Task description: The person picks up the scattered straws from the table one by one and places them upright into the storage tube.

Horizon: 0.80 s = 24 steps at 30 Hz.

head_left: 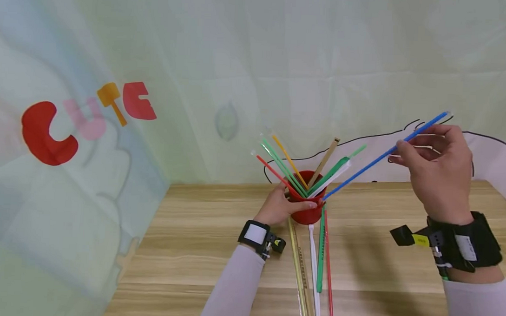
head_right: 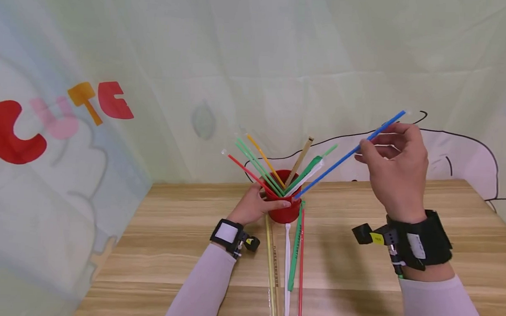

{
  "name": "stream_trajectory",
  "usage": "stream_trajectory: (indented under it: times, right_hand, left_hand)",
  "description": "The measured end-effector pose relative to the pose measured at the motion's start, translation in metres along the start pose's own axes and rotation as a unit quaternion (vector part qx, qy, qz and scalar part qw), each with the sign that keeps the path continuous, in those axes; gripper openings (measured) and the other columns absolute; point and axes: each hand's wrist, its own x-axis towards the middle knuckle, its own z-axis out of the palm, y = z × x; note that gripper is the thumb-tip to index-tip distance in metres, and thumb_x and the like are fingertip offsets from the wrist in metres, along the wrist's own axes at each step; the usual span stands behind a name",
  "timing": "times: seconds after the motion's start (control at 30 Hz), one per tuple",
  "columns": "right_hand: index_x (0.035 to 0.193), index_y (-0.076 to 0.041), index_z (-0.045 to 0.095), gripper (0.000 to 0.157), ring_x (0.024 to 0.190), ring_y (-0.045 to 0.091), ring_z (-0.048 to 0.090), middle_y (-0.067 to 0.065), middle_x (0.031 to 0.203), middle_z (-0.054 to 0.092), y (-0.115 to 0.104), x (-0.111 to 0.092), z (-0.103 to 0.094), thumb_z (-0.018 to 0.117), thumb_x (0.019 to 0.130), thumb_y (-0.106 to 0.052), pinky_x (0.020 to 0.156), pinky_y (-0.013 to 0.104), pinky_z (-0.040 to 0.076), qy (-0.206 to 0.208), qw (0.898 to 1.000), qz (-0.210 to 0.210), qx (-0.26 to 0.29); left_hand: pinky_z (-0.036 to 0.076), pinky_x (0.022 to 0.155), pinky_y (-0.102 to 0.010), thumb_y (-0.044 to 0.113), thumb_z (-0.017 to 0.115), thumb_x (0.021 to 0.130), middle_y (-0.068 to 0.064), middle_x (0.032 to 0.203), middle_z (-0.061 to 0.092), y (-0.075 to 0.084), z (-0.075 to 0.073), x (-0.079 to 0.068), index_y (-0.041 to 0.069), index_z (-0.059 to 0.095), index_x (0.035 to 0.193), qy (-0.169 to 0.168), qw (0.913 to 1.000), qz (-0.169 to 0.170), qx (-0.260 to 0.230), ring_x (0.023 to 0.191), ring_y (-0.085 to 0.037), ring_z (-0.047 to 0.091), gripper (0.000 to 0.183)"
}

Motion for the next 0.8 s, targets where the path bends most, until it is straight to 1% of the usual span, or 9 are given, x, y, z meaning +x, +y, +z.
stream_trajectory:
  times: [0.1,0.2,0.27,0.4,0.47,0.57,0.63,0.67,0.8]
  right_hand:
    - [0.123,-0.022,0.05,0.038,0.08,-0.003,0.07,-0.008,0.102,0.06,-0.003,0.004,0.01,0.071,0.096,-0.007,0.071,0.01,0.057,0.0,1.0,-0.013,0.005]
    - [0.126,-0.017,0.049,0.036,0.083,-0.005,0.068,-0.007,0.104,0.059,0.001,0.004,0.024,0.07,0.097,-0.011,0.073,0.008,0.055,-0.017,1.0,-0.019,-0.018]
    - [0.129,-0.01,0.048,0.037,0.083,-0.008,0.065,-0.001,0.108,0.062,0.006,0.001,0.034,0.069,0.099,-0.013,0.073,0.006,0.054,-0.033,0.998,-0.024,-0.037]
    - [0.131,0.002,0.046,0.04,0.079,-0.012,0.061,0.017,0.114,0.067,0.017,-0.009,0.051,0.066,0.101,-0.014,0.07,0.002,0.05,-0.064,0.995,-0.034,-0.062]
    - [0.131,0.003,0.046,0.04,0.081,-0.004,0.066,0.022,0.115,0.068,0.023,-0.015,0.06,0.066,0.101,-0.015,0.07,0.001,0.049,-0.078,0.994,-0.037,-0.072]
    - [0.129,0.003,0.047,0.04,0.088,0.02,0.074,0.024,0.115,0.069,0.033,-0.023,0.071,0.067,0.101,-0.016,0.068,0.001,0.047,-0.094,0.992,-0.03,-0.081]
    - [0.129,0.003,0.047,0.039,0.094,0.034,0.074,0.025,0.116,0.069,0.04,-0.028,0.077,0.067,0.101,-0.016,0.068,0.003,0.047,-0.102,0.991,-0.017,-0.081]
    - [0.129,0.003,0.047,0.04,0.097,0.038,0.073,0.025,0.117,0.069,0.043,-0.031,0.08,0.068,0.101,-0.016,0.068,0.003,0.047,-0.105,0.991,-0.009,-0.078]
    - [0.128,0.002,0.048,0.038,0.098,0.037,0.073,0.024,0.117,0.069,0.052,-0.038,0.089,0.068,0.101,-0.016,0.068,0.005,0.05,-0.113,0.991,0.022,-0.065]
  left_hand:
    - [0.058,0.1,-0.044,0.043,0.088,0.083,0.001,0.14,0.062,-0.001,0.0,0.0,0.033,0.049,0.148,0.003,1.0,-0.001,-0.001,0.128,-0.023,0.06,0.077]
    - [0.058,0.1,-0.044,0.043,0.088,0.082,0.001,0.141,0.062,-0.001,0.0,0.0,0.033,0.048,0.148,0.005,1.0,-0.003,-0.002,0.128,-0.024,0.06,0.077]
    - [0.058,0.1,-0.044,0.043,0.088,0.082,0.001,0.141,0.061,-0.001,0.0,0.0,0.032,0.048,0.148,0.002,1.0,-0.004,-0.001,0.129,-0.023,0.059,0.077]
    - [0.057,0.101,-0.044,0.046,0.088,0.081,0.003,0.14,0.062,-0.001,0.0,-0.001,0.033,0.048,0.147,-0.001,1.0,-0.004,0.004,0.129,-0.021,0.058,0.078]
    - [0.056,0.102,-0.043,0.047,0.088,0.081,0.004,0.139,0.062,-0.001,0.0,-0.001,0.033,0.049,0.147,-0.001,1.0,-0.003,0.005,0.128,-0.02,0.059,0.078]
    - [0.056,0.102,-0.043,0.047,0.087,0.082,0.006,0.137,0.063,-0.001,0.0,0.0,0.033,0.049,0.147,-0.002,1.0,0.003,0.004,0.126,-0.018,0.059,0.077]
    - [0.055,0.103,-0.043,0.048,0.087,0.082,0.006,0.136,0.063,-0.001,0.0,0.0,0.033,0.048,0.147,-0.003,1.0,0.004,0.003,0.126,-0.018,0.06,0.078]
    - [0.055,0.103,-0.043,0.048,0.087,0.082,0.006,0.136,0.063,-0.001,0.0,0.001,0.032,0.048,0.148,-0.004,1.0,0.005,0.003,0.125,-0.018,0.06,0.078]
    - [0.054,0.104,-0.044,0.048,0.087,0.081,0.005,0.138,0.062,-0.001,0.0,0.0,0.033,0.047,0.148,-0.005,1.0,0.003,-0.001,0.126,-0.019,0.06,0.079]
